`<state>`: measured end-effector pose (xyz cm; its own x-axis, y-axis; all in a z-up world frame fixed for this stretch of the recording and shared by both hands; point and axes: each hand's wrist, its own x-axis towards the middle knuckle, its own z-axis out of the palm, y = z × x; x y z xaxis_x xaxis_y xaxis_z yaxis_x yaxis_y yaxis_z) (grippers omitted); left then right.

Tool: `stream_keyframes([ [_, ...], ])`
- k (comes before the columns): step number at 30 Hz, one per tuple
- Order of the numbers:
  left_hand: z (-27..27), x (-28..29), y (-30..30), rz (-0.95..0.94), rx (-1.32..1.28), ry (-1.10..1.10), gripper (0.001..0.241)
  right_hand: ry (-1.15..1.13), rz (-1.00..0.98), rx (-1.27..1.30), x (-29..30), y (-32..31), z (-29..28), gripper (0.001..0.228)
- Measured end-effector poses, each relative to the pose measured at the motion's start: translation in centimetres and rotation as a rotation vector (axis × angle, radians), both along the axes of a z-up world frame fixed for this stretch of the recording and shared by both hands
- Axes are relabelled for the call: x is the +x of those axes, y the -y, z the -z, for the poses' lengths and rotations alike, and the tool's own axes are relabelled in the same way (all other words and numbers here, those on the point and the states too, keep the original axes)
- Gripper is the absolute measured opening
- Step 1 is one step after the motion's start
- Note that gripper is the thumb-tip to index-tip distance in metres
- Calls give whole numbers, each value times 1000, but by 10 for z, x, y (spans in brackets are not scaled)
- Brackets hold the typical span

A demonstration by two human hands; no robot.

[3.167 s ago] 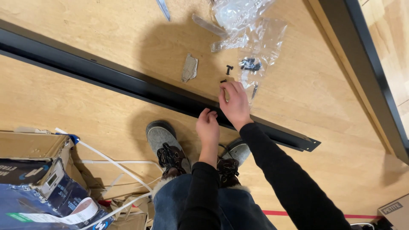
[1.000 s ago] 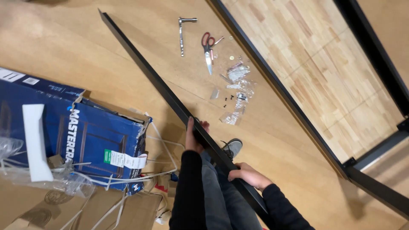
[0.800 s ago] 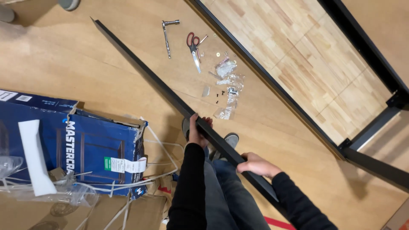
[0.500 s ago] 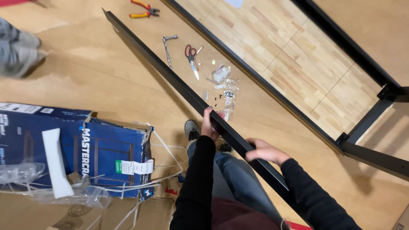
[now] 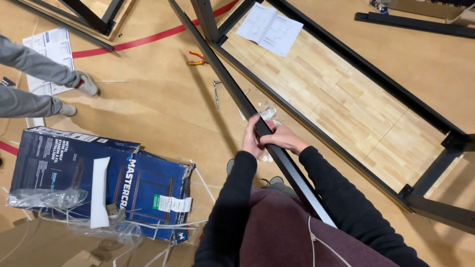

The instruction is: The person handles a long black metal bar, aligns it with a vertical frame, and inserts it into a slot on the furniture structure. They then use their hands to secure the bar in place within the frame.

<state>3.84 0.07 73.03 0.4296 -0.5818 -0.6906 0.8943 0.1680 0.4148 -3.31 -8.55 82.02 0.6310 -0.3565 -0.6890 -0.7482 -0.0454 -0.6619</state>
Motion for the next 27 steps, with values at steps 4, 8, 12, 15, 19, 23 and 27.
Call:
stream_keyframes([
  [4,-39,51,3,-65,-47,134,64,28,-35,-8,-30,-11,-52,50],
  [8,-80,61,2,39,-19,155,58,106,47,225,-34,-11,-107,64],
  [12,-99,43,-4,183,-15,159,64,234,399,528,11,-11,-70,55],
  [15,-110,53,10,125,-34,177,60,233,429,409,18,1,-70,60],
  [19,-132,73,17,64,15,311,81,217,396,335,13,-16,-119,58],
  [23,-166,87,23,-105,94,318,75,220,376,356,29,-11,-132,53],
  [27,-182,111,25,-154,148,350,73,236,383,363,55,-6,-132,51],
])
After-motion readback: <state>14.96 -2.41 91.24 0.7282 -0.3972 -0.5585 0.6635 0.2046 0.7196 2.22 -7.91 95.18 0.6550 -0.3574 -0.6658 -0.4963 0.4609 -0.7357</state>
